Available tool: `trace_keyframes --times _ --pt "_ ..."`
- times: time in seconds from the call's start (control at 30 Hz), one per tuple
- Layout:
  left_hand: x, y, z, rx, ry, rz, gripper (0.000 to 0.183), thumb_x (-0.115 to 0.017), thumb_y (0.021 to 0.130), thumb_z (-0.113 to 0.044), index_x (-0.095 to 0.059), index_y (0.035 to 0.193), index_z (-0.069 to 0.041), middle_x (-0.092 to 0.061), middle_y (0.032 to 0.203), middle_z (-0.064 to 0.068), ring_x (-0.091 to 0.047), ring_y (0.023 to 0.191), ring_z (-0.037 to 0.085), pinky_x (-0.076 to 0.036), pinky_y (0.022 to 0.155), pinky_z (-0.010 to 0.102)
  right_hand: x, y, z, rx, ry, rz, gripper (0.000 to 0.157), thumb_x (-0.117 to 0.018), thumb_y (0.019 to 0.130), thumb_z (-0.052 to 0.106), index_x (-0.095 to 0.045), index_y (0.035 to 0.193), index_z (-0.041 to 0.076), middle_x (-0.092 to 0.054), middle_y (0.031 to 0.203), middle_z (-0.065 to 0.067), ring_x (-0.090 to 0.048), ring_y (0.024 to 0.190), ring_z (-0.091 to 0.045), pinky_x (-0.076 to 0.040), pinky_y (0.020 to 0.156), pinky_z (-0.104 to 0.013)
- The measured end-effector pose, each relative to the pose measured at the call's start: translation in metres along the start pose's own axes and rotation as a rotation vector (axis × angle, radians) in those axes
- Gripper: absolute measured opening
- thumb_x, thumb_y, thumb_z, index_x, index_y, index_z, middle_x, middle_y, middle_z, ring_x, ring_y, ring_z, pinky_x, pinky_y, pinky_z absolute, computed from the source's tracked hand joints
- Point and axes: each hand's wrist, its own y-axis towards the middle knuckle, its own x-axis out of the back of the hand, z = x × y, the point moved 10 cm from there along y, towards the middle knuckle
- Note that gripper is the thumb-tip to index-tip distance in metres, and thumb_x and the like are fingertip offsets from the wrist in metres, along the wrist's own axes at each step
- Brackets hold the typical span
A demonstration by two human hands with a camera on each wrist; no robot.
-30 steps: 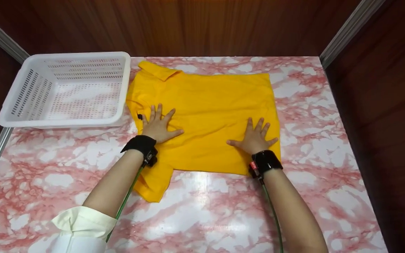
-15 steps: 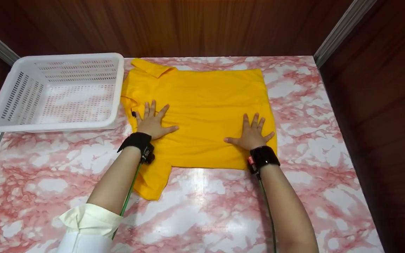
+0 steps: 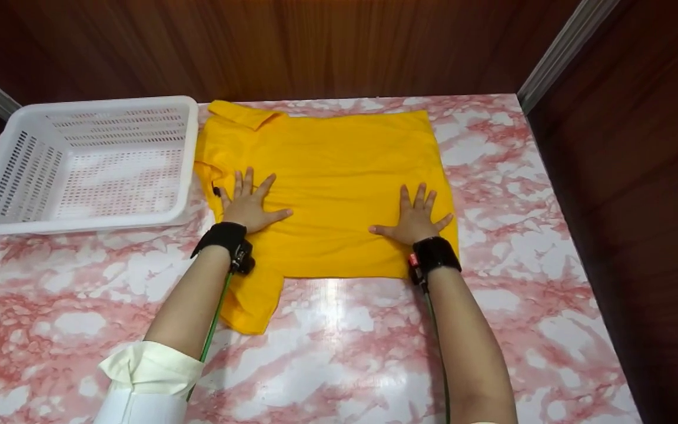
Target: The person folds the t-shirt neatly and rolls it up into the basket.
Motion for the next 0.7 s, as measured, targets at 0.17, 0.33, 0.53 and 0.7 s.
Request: trace_keyframes --times 0.17,0.33,0.53,0.7 --pt "0.002 0.001 0.004 -0.024 -0.042 0.002 0.092 -0.042 0.066 -0.079 -0.012 0.142 -0.037 0.009 0.150 0.008 0.016 0.134 0.029 0.013 0.099 0.060 0.002 0.004 0.000 -0.008 0.002 0.005 0.114 -0.043 0.064 0.080 0.016 0.141 0.020 0.032 0.140 -0.018 0.029 0.125 -0.041 0.012 0.079 -0.076" --pt "0.007 0.004 0.012 -0.059 -0.201 -0.003 0.087 -0.051 0.073 -0.066 -0.016 0.143 -0.027 0.005 0.150 0.008 0.012 0.136 0.024 0.013 0.103 0.054 0.003 0.007 -0.002 -0.008 0.004 0.003 0.114 -0.043 0.064 0.080 0.016 0.141 0.021 0.032 0.140 -0.017 0.029 0.125 -0.040 0.012 0.079 -0.076" --pt "0.022 -0.006 0.021 -0.114 -0.407 -0.056 0.057 -0.054 0.087 -0.033 -0.035 0.137 -0.012 -0.013 0.149 0.010 -0.005 0.137 0.024 0.000 0.109 0.046 0.002 0.008 -0.001 0.008 -0.001 -0.011 0.112 -0.043 0.065 0.079 0.015 0.141 0.021 0.031 0.141 -0.016 0.029 0.126 -0.039 0.013 0.080 -0.076" --pt "0.043 -0.030 0.024 -0.213 -0.446 -0.140 0.044 -0.050 0.089 -0.018 -0.042 0.132 -0.011 -0.026 0.145 0.009 -0.024 0.133 0.023 -0.019 0.108 0.035 0.012 0.001 -0.003 0.078 0.112 -0.087 0.103 -0.047 0.071 0.071 0.009 0.143 0.023 0.025 0.144 -0.014 0.027 0.128 -0.037 0.013 0.083 -0.074"
